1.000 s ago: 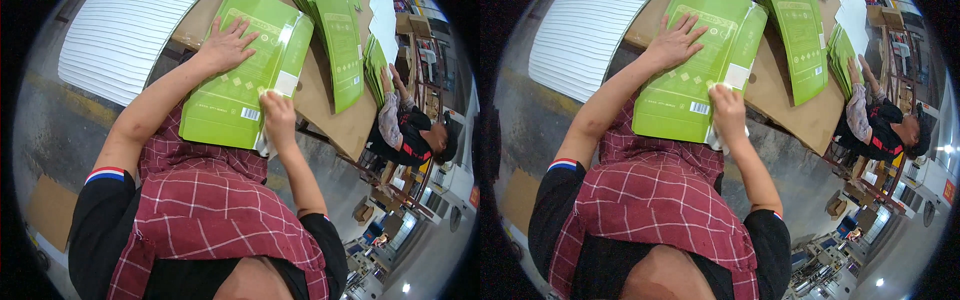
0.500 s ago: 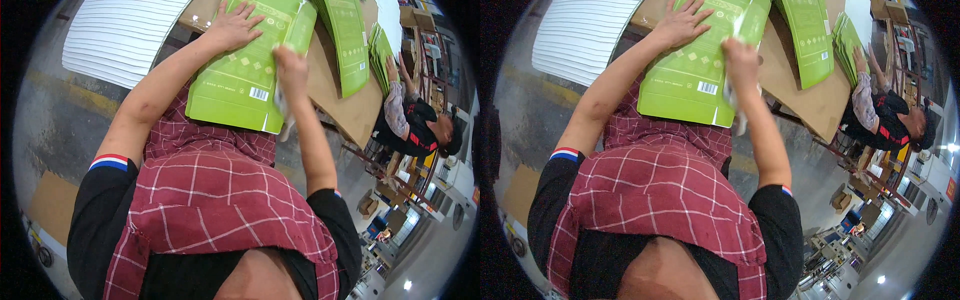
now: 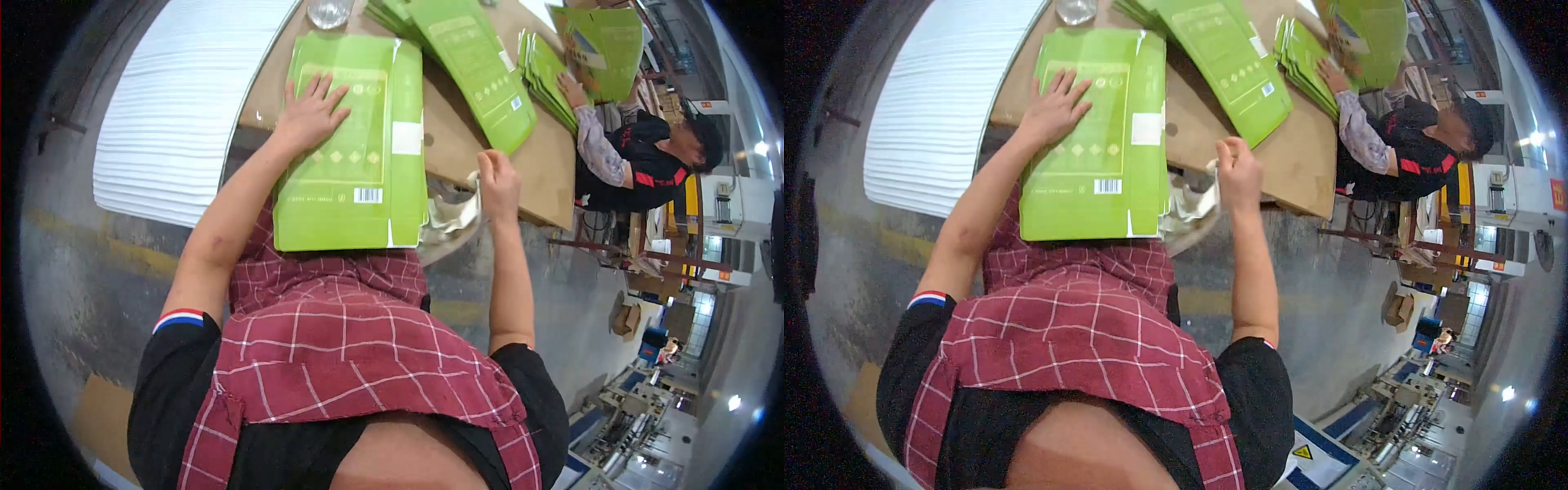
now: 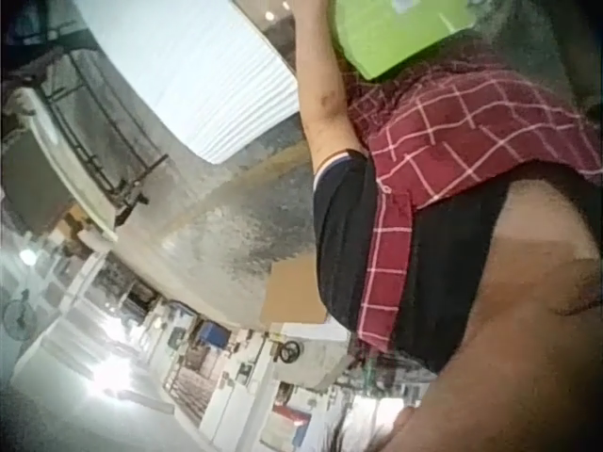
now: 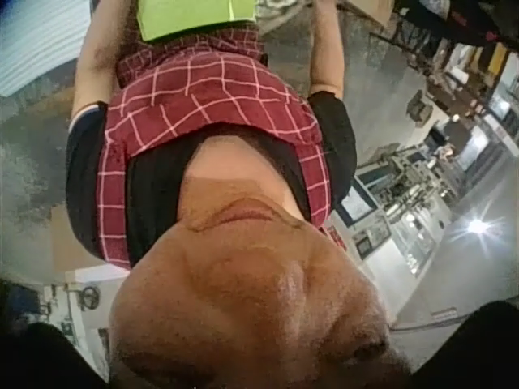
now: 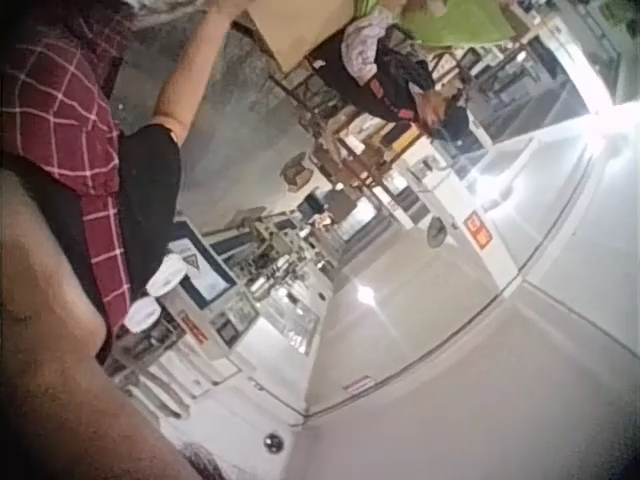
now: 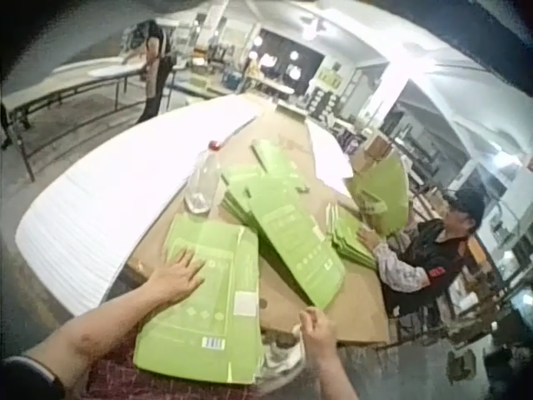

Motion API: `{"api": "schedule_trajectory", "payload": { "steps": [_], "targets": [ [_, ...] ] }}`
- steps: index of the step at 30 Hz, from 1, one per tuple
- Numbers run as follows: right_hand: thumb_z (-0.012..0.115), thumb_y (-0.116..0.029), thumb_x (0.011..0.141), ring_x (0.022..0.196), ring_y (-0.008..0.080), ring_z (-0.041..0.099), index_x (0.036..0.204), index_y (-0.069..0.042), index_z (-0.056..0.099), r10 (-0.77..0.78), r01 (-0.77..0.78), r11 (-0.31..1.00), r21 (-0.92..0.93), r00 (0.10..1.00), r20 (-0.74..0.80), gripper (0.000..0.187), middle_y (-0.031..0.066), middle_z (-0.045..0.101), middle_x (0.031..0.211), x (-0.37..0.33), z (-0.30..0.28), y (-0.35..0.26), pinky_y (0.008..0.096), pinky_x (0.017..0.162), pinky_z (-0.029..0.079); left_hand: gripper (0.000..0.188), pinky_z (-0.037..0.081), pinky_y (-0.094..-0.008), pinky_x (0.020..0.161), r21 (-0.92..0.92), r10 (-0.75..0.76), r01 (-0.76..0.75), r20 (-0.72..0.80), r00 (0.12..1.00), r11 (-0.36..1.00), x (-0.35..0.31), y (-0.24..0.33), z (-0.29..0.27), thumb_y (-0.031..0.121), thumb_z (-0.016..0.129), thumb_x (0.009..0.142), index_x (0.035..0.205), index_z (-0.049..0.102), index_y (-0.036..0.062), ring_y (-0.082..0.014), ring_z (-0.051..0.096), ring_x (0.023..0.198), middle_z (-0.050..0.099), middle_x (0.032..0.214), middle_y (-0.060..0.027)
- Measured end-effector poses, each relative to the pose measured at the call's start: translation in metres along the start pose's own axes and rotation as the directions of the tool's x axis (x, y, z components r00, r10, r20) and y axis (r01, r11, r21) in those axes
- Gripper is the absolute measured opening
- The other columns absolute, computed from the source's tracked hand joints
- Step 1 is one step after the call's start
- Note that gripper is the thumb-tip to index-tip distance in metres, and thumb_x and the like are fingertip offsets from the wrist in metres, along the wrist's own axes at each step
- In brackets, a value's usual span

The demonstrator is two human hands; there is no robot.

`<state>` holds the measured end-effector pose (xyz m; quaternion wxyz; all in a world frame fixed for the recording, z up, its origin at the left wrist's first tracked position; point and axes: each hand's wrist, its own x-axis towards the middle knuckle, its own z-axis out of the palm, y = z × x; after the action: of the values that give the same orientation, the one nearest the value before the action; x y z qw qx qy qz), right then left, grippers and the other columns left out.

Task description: Cleaning green cardboard boxes with a cloth and cleaning liquid.

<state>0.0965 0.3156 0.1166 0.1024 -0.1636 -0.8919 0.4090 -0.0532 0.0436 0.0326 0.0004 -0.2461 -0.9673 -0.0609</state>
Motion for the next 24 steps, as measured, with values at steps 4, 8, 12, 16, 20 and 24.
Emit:
{"api": "schedule_trajectory", "payload": {
  "steps": [4, 8, 12, 16, 20, 24],
  "targets": [
    [0.057, -0.051, 0.074, 0.076, 0.0273, 0.062, 0.113, -0.003, 0.047, 0.007, 0.007, 0.562, -0.827, 1.000, 0.013, 0.063, 0.0164, 0.063, 0.087, 0.058, 0.000, -0.013, 0.0340, 0.063, 0.048, 0.050, 0.007, -0.0572, 0.101, -0.011, -0.021, 0.022, 0.078, 0.997, 1.000, -0.003, 0.000, -0.013, 0.045, 0.028, 0.089, 0.133, 0.029, 0.0215, -0.0245, 0.016, 0.131, 0.021, 0.141, -0.0095],
    [0.061, -0.049, 0.070, 0.080, 0.0287, 0.062, 0.108, -0.002, 0.052, 0.063, 0.027, 0.401, -0.916, 0.996, 0.057, 0.061, 0.0150, 0.064, 0.086, 0.098, 0.010, 0.029, 0.0367, 0.067, 0.049, 0.050, 0.011, -0.0573, 0.099, -0.033, -0.004, 0.005, 0.015, 1.000, 0.999, -0.002, -0.001, -0.007, 0.046, 0.031, 0.088, 0.132, 0.031, 0.0208, -0.0263, 0.021, 0.129, 0.026, 0.139, -0.0112],
    [0.059, -0.026, 0.070, 0.079, 0.0279, 0.063, 0.084, -0.005, 0.064, 0.022, 0.107, 0.373, -0.922, 0.992, 0.124, 0.025, 0.0125, 0.064, 0.085, 0.115, 0.007, 0.075, 0.0364, 0.066, 0.049, 0.051, 0.005, -0.0572, 0.101, -0.052, 0.001, 0.002, 0.066, 0.998, 0.999, -0.003, 0.004, -0.007, 0.046, 0.028, 0.088, 0.133, 0.029, 0.0205, -0.0252, 0.014, 0.131, 0.020, 0.141, -0.0101],
    [0.057, -0.018, 0.070, 0.077, 0.0275, 0.063, 0.068, -0.005, 0.065, 0.014, 0.263, 0.342, -0.902, 0.958, 0.285, 0.015, 0.0138, 0.064, 0.084, 0.107, -0.009, 0.034, 0.0366, 0.066, 0.049, 0.052, 0.004, -0.0572, 0.101, -0.074, -0.006, 0.010, 0.058, 0.998, 0.997, -0.007, -0.003, -0.005, 0.046, 0.029, 0.088, 0.133, 0.029, 0.0207, -0.0261, 0.015, 0.131, 0.021, 0.141, -0.0104],
    [0.057, -0.018, 0.070, 0.074, 0.0279, 0.063, 0.080, -0.002, 0.063, -0.009, 0.235, 0.389, -0.891, 0.968, 0.251, 0.020, 0.0142, 0.064, 0.079, 0.107, -0.025, 0.024, 0.0373, 0.063, 0.050, 0.051, 0.005, -0.0579, 0.100, -0.068, 0.003, 0.000, 0.037, 0.999, 0.998, 0.001, -0.004, -0.007, 0.046, 0.030, 0.088, 0.132, 0.030, 0.0211, -0.0265, 0.016, 0.131, 0.022, 0.140, -0.0104],
    [0.056, -0.019, 0.071, 0.073, 0.0255, 0.063, 0.104, 0.001, 0.053, -0.076, 0.112, 0.379, -0.919, 0.993, 0.089, 0.039, 0.0118, 0.064, 0.074, 0.105, -0.006, 0.071, 0.0364, 0.061, 0.049, 0.051, 0.005, -0.0580, 0.100, -0.066, 0.002, -0.001, 0.010, 1.000, 0.998, 0.003, -0.003, -0.008, 0.045, 0.031, 0.087, 0.132, 0.031, 0.0211, -0.0267, 0.017, 0.130, 0.023, 0.140, -0.0106]
  ]
}}
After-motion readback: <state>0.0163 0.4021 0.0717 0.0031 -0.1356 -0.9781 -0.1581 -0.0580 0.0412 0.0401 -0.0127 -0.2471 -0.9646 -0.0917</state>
